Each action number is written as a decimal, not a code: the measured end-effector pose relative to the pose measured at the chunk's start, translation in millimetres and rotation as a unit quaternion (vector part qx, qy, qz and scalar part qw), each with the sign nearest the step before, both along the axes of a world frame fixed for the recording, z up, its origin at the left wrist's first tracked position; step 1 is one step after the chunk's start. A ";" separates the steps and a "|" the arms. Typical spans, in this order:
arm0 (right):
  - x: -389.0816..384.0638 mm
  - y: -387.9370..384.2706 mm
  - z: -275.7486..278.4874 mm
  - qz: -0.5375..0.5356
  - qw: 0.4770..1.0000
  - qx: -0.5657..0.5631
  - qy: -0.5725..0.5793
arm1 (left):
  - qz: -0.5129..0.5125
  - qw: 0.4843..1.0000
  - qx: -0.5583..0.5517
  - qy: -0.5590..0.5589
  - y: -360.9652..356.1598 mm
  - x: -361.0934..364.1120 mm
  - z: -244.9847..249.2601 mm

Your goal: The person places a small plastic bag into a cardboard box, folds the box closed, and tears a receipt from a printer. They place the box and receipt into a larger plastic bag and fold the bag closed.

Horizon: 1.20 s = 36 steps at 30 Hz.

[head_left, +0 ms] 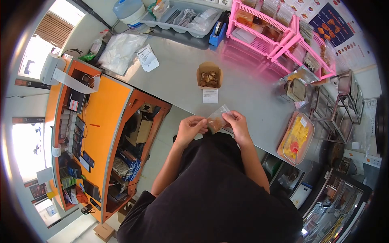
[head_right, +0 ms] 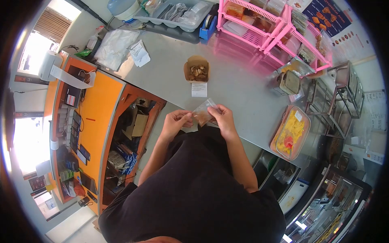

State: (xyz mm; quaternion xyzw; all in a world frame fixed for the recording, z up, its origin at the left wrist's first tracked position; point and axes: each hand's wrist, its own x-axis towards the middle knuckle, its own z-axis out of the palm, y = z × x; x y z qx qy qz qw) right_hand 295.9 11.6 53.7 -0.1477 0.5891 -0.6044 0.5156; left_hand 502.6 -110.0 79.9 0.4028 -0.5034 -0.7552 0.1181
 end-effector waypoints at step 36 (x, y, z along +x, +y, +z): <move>-106.3 -141.5 -55.3 0.247 0.723 -0.096 0.638 | -0.129 0.774 -0.610 -0.109 -139.9 -84.3 -94.5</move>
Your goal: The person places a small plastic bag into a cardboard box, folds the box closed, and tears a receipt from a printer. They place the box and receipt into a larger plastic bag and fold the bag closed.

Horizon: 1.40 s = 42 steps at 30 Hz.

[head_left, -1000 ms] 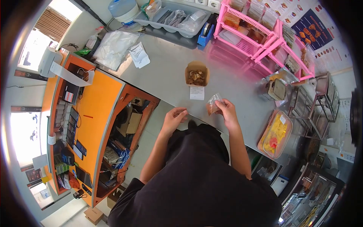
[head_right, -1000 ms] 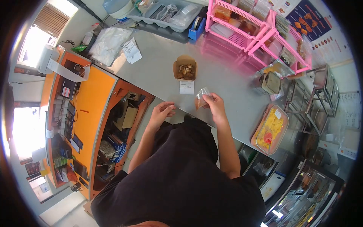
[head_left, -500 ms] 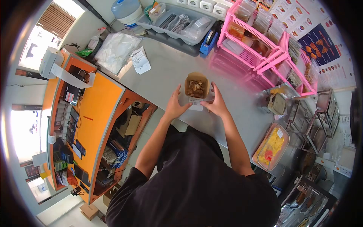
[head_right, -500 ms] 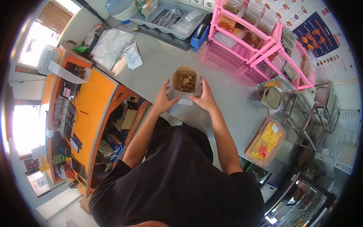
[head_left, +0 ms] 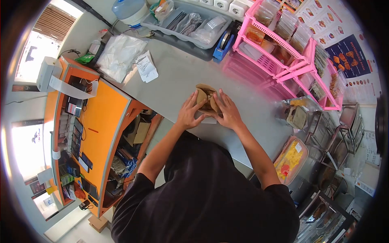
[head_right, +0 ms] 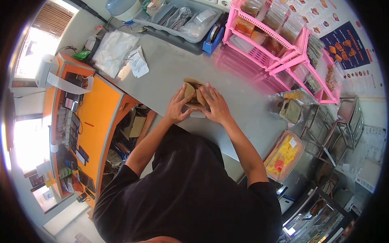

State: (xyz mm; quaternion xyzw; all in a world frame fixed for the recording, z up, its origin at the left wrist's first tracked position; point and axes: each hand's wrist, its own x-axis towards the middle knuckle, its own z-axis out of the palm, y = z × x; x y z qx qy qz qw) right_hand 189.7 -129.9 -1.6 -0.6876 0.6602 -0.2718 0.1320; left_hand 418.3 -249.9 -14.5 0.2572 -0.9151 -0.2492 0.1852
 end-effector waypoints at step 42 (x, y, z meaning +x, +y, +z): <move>49.7 -46.7 -8.4 -0.335 0.919 0.204 -0.040 | -0.214 0.976 0.020 -0.030 -61.7 4.2 -11.8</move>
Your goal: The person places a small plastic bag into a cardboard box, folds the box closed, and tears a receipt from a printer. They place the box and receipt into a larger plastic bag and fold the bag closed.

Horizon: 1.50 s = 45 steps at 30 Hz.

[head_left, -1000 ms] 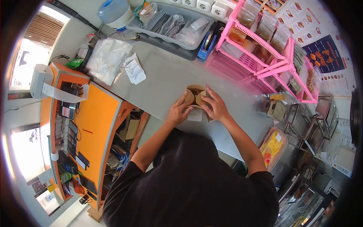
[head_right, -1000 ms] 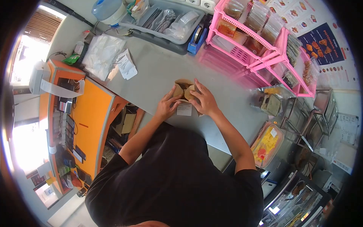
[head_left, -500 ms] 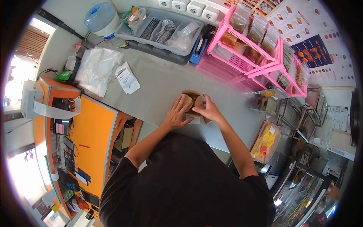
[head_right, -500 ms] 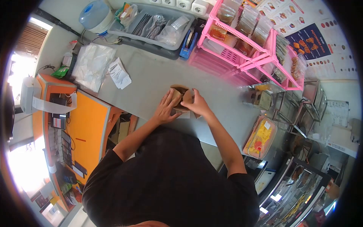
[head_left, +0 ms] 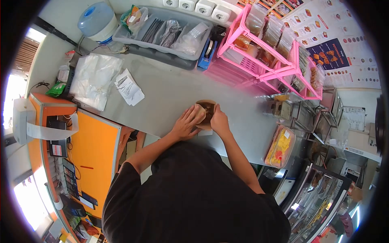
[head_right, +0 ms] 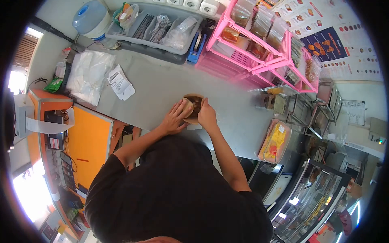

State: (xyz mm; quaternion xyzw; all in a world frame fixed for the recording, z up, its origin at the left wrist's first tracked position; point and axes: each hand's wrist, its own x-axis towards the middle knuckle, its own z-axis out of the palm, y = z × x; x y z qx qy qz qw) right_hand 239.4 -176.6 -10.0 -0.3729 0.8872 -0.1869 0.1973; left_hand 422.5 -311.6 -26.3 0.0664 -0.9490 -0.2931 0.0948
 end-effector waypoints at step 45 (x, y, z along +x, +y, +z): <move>-8.7 8.5 -20.3 -0.052 0.982 -0.143 -0.109 | -0.080 0.993 -0.021 0.079 -8.3 -2.0 -56.1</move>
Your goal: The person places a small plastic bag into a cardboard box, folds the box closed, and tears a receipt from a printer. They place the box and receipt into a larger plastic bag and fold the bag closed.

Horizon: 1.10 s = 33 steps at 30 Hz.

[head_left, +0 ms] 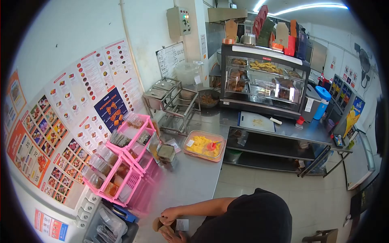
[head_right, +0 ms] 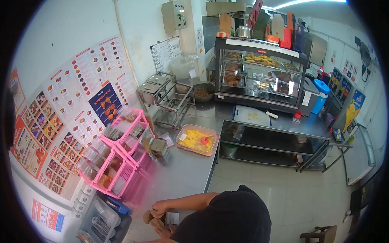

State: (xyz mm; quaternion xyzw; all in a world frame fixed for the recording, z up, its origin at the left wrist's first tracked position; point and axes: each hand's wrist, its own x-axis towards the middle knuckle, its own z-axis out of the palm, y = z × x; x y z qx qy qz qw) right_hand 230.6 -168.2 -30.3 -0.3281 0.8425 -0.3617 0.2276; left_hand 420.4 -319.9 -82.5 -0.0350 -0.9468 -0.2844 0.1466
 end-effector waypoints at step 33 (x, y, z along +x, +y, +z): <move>76.1 23.7 4.9 -0.101 0.979 -0.166 0.059 | 0.142 0.966 0.207 0.053 19.0 -18.3 39.1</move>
